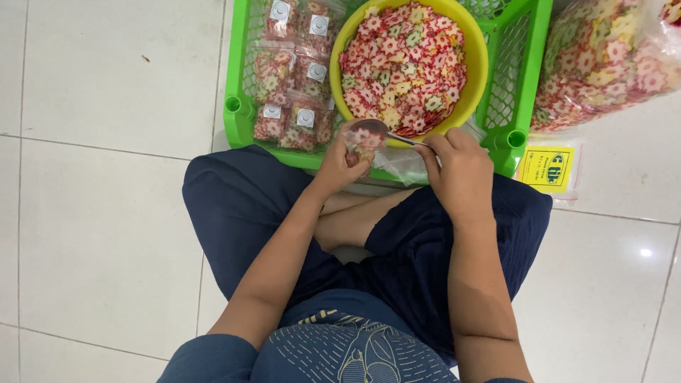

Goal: Scooping colorful snacks from a bowl into small plastic bags using a spoon while sitting on the floor.

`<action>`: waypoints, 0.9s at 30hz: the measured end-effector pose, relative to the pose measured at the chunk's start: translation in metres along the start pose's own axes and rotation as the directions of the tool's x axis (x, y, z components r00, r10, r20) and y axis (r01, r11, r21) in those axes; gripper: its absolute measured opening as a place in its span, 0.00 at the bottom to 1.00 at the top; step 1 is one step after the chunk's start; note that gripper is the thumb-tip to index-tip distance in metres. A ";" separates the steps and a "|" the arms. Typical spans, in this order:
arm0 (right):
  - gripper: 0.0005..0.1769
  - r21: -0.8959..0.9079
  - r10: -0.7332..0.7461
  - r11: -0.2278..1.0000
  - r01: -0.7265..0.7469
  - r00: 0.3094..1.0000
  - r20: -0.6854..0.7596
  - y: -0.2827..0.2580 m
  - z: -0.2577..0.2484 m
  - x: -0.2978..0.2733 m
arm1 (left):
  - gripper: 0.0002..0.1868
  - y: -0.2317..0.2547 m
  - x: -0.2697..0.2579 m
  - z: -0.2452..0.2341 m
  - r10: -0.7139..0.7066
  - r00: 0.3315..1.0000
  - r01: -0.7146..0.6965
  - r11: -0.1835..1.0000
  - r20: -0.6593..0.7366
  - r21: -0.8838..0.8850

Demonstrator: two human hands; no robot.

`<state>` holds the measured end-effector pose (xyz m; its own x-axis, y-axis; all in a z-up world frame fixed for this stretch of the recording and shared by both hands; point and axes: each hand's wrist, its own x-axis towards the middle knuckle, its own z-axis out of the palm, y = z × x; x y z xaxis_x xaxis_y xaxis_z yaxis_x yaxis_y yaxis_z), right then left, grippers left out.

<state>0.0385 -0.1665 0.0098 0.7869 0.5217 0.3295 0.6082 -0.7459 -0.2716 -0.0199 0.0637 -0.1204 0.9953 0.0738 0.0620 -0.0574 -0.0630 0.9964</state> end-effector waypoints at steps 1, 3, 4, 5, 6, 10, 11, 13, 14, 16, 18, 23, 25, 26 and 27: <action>0.08 0.000 -0.001 1.000 0.001 1.000 0.000 -0.001 0.002 0.000 | 0.40 -0.001 0.000 -0.001 0.001 1.000 -0.001 1.000 -0.001 0.000; 0.07 0.013 -0.002 1.000 0.002 1.000 -0.023 -0.004 0.006 -0.001 | 0.37 -0.002 -0.001 -0.003 0.024 0.999 -0.024 1.000 -0.021 0.015; 0.07 0.013 -0.003 1.000 0.004 1.000 -0.024 -0.005 0.006 0.000 | 0.37 0.000 0.000 -0.002 0.025 0.999 -0.024 1.000 -0.022 0.015; 0.06 0.026 -0.012 1.000 0.013 0.999 -0.035 -0.006 0.005 0.000 | 0.37 0.003 0.000 -0.001 0.033 0.999 -0.033 0.999 -0.028 0.002; 0.05 0.038 -0.021 0.999 0.023 0.999 -0.045 -0.007 0.005 0.000 | 0.36 0.005 0.001 -0.001 0.041 0.999 -0.041 0.999 -0.035 -0.011; 0.06 0.127 -0.043 0.991 0.049 0.998 -0.049 -0.006 0.005 0.002 | 0.36 0.004 0.001 0.003 0.057 0.998 -0.058 0.997 -0.038 -0.042; 0.04 0.125 -0.025 0.992 0.034 0.997 -0.069 -0.004 0.006 0.002 | 0.34 0.007 0.001 0.006 0.060 0.997 -0.063 0.996 -0.042 -0.066; 0.02 0.123 -0.006 0.992 0.017 0.996 -0.089 0.000 0.006 0.003 | 0.32 0.012 0.003 0.005 0.062 0.997 -0.066 0.994 -0.045 -0.092; 0.03 0.177 0.045 0.984 -0.025 0.993 -0.110 0.002 0.006 0.005 | 0.33 0.014 0.004 0.000 0.076 0.996 -0.081 0.988 -0.040 -0.134; 0.03 0.229 0.098 0.971 -0.067 0.987 -0.129 0.008 0.010 0.008 | 0.34 0.012 0.005 -0.004 0.091 0.995 -0.095 0.980 -0.032 -0.176; 0.05 0.292 0.220 0.937 -0.192 0.973 -0.068 0.016 0.021 0.008 | 0.37 0.006 0.002 -0.001 0.097 0.994 -0.107 0.971 -0.055 -0.216; 0.13 0.265 0.327 0.890 -0.371 0.925 0.195 0.026 0.059 0.001 | 0.41 0.008 0.005 -0.002 0.121 0.993 -0.110 0.933 0.012 -0.343; 0.18 0.222 0.333 0.895 -0.387 0.910 0.246 0.015 0.058 0.001 | 0.42 0.022 0.002 -0.004 0.117 0.990 -0.086 0.938 0.073 -0.336; 0.19 0.070 0.320 0.939 -0.335 0.932 0.173 0.006 0.054 0.000 | 0.39 0.030 0.000 -0.004 0.112 0.989 -0.081 0.958 0.096 -0.276; 0.21 -0.087 0.293 0.955 -0.285 0.951 0.102 -0.002 0.050 -0.001 | 0.36 0.039 -0.003 -0.003 0.103 0.988 -0.075 0.974 0.118 -0.215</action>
<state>0.0415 -0.1449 -0.0357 0.9370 0.3196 0.1412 0.3472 -0.8966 -0.2748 -0.0251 0.0644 -0.0817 0.9863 -0.0511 0.1565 -0.1476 0.1467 0.9781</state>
